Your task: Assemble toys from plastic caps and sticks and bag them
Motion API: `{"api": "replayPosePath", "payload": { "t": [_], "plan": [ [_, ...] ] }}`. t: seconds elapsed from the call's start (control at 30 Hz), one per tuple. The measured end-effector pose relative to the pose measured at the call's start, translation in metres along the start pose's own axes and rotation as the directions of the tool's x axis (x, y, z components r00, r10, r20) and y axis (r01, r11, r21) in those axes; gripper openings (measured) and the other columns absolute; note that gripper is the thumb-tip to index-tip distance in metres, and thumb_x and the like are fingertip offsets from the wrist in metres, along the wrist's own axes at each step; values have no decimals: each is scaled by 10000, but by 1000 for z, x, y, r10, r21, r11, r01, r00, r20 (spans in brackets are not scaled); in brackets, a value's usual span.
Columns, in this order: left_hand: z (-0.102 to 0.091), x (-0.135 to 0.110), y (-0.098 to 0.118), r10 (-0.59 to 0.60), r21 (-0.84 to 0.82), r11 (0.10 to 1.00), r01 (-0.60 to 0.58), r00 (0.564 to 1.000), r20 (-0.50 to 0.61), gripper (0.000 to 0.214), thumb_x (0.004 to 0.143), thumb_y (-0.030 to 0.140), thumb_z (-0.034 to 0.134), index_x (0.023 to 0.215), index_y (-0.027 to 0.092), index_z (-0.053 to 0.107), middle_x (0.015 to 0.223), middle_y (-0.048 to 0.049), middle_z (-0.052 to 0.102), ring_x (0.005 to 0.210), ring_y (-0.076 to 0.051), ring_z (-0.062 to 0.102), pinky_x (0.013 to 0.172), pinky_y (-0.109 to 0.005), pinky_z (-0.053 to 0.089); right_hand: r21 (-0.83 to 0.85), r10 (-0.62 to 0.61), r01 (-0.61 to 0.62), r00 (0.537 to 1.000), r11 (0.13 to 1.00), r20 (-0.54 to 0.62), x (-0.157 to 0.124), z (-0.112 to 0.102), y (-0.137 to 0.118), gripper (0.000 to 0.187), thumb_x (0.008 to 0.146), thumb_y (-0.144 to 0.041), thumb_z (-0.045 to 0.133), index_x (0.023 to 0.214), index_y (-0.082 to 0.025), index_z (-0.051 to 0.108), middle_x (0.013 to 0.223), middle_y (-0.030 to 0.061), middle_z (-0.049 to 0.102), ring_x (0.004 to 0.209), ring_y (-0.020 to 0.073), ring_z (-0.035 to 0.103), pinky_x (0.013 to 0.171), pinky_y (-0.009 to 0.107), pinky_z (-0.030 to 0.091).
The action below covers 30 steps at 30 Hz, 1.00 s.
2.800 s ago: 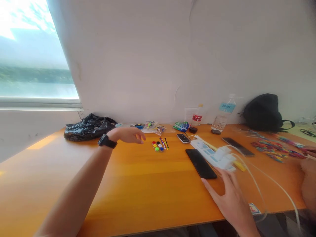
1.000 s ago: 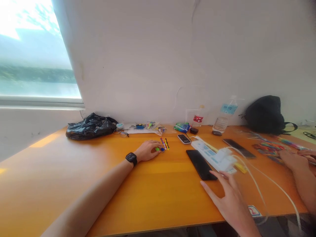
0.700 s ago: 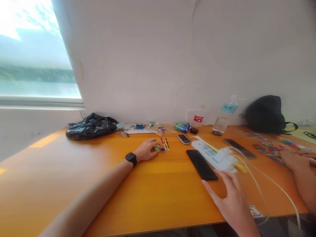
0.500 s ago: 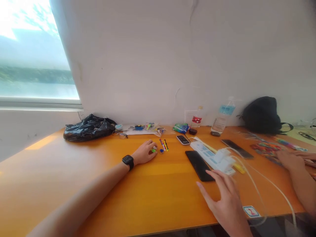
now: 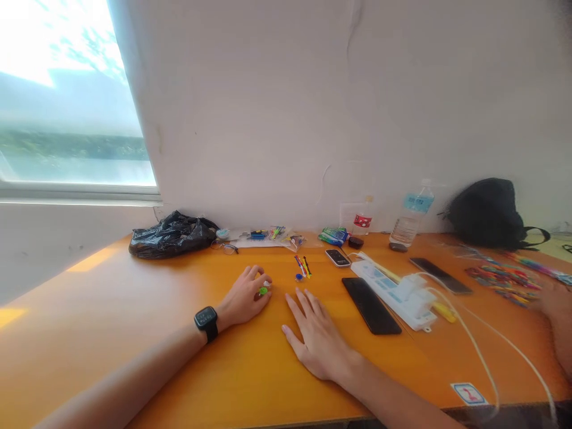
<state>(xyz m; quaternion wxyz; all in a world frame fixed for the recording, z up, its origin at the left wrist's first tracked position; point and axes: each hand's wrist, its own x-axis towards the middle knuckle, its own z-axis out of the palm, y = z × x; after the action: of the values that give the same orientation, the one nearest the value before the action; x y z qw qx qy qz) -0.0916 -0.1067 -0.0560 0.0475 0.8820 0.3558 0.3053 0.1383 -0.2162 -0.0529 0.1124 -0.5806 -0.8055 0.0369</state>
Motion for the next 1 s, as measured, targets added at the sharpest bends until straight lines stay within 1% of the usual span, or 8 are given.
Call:
{"api": "replayPosePath", "payload": {
  "t": [0.17,0.33,0.47,0.53,0.6,0.7,0.8,1.0],
  "plan": [
    [4,0,-10,-8,-21,1000,8,999,34,218,973,344,575,1155,237,631,1511,-137,491,1364,-332,501,1127,-500,438,-43,-19,15,996,999,-82,46,5,-2,759,1007,-552,441,1657,-204,260,1743,112,103,1595,383,82,1274,583,98],
    [-2,-4,-19,14,-184,983,5,995,101,441,980,419,603,1385,253,547,1390,-130,616,1258,-282,610,1084,-422,499,45,40,-34,988,998,-152,77,21,-3,729,994,-439,490,1577,-19,372,1667,257,283,1546,387,275,1267,518,218],
    [-7,-5,-24,1,-250,968,28,993,115,445,952,412,644,1361,252,569,1279,-103,677,1127,-264,670,996,-398,549,264,-137,191,968,945,-211,77,26,-7,595,994,-306,486,1561,-138,411,1603,170,447,1507,283,396,1240,449,338],
    [-8,-5,-24,6,-260,965,27,992,122,480,947,397,652,1397,259,556,1311,-103,671,1164,-271,663,1022,-408,540,368,-250,326,938,871,-240,77,22,-6,620,979,-312,528,1573,-210,381,1603,122,460,1485,238,436,1224,414,375],
    [-9,-5,-23,23,-256,966,11,992,127,568,949,405,657,1477,266,503,1391,-117,637,1243,-287,632,1075,-432,514,385,-272,355,928,852,-254,80,18,1,614,975,-345,546,1561,-231,401,1631,107,423,1511,230,396,1237,416,354],
    [-12,-6,-21,50,-212,977,-20,989,139,674,958,449,652,1565,279,415,1558,-130,507,1401,-317,521,1168,-486,438,248,-76,130,973,960,-217,92,14,21,603,1002,-437,499,1542,-170,457,1697,141,281,1588,281,208,1285,481,215],
    [-14,-6,-19,102,-143,987,-76,977,186,644,987,487,605,1575,313,411,1650,-99,387,1500,-325,398,1224,-527,361,98,152,-146,987,984,-60,101,13,40,715,1022,-541,419,1595,-114,392,1735,167,103,1600,371,74,1283,553,116],
    [-13,-3,-18,138,-117,986,-118,974,180,532,992,471,598,1479,266,538,1504,-116,565,1365,-295,549,1172,-464,433,12,176,-178,980,984,88,97,5,45,806,1033,-572,331,1619,-19,295,1718,192,163,1588,351,169,1285,458,137]
  ]
}}
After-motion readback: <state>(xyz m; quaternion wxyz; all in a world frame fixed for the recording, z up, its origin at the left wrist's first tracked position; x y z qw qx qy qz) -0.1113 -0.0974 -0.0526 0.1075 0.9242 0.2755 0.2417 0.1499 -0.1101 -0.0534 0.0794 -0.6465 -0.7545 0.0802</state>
